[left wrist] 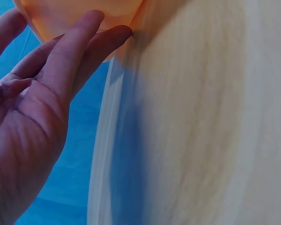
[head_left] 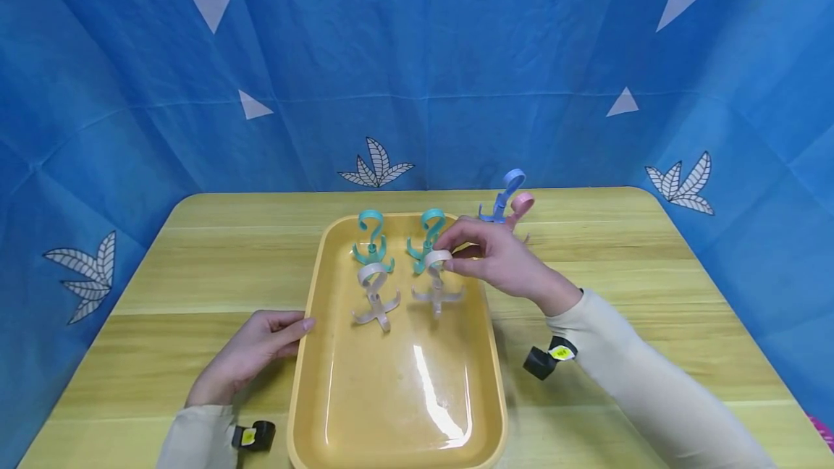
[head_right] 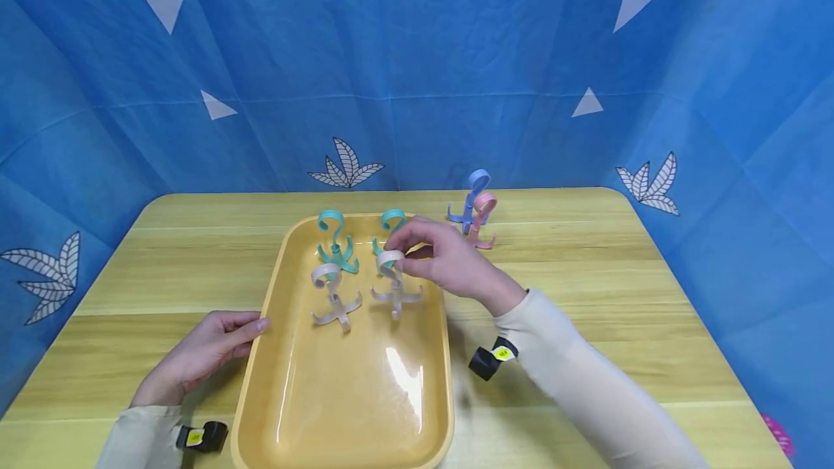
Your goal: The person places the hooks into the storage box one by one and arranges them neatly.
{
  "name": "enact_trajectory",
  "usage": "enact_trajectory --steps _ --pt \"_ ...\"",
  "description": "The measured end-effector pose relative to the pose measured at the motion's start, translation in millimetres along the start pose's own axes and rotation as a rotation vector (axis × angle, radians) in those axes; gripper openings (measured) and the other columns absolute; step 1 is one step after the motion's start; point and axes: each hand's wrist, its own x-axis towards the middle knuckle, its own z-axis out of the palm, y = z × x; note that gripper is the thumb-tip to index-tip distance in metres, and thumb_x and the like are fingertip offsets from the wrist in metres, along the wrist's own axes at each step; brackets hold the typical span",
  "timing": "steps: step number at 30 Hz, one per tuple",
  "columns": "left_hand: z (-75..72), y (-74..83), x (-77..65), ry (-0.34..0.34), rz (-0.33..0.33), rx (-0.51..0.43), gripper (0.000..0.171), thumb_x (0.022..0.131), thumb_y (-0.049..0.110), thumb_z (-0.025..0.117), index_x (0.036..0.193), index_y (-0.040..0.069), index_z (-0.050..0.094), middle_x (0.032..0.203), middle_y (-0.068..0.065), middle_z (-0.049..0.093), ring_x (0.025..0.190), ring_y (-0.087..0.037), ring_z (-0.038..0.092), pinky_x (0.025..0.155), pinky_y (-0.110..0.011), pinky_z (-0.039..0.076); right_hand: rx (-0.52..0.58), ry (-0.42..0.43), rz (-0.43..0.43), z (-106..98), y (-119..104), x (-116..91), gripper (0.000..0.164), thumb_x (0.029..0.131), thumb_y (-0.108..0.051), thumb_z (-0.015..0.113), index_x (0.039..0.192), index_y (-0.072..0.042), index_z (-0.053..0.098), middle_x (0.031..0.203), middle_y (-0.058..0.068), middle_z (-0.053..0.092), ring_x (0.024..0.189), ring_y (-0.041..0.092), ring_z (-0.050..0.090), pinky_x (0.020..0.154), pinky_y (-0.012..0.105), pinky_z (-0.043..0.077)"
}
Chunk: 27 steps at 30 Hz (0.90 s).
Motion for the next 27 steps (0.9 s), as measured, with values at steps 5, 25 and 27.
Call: enact_trajectory --steps 5,25,27 --pt "0.0 1.7 1.2 -0.004 0.000 0.009 0.044 0.102 0.017 0.056 0.125 -0.021 0.052 0.117 -0.024 0.063 0.103 -0.021 0.065 0.086 -0.038 0.054 0.006 0.012 0.018 0.3 8.2 -0.2 0.020 0.086 0.008 0.070 0.105 0.000 0.068 0.102 0.011 0.063 0.094 0.026 0.065 0.085 0.038 0.055" --pt "-1.8 2.0 0.2 -0.005 -0.010 0.027 0.043 0.102 0.017 0.056 0.124 -0.020 0.054 0.117 -0.026 0.062 0.103 -0.022 0.065 0.086 -0.038 0.054 0.020 -0.003 0.033 0.0 27.0 -4.1 0.022 0.085 0.008 0.071 0.107 0.002 0.067 0.105 0.012 0.063 0.100 0.027 0.062 0.090 0.039 0.053" --pt "-1.9 3.1 -0.7 -0.002 -0.013 0.036 0.045 0.102 0.017 0.056 0.127 -0.020 0.051 0.119 -0.027 0.061 0.103 -0.022 0.065 0.087 -0.037 0.054 0.007 0.000 0.038 -1.3 27.9 -4.8 0.024 0.085 0.008 0.071 0.107 0.001 0.067 0.106 0.011 0.063 0.101 0.026 0.062 0.091 0.037 0.052"
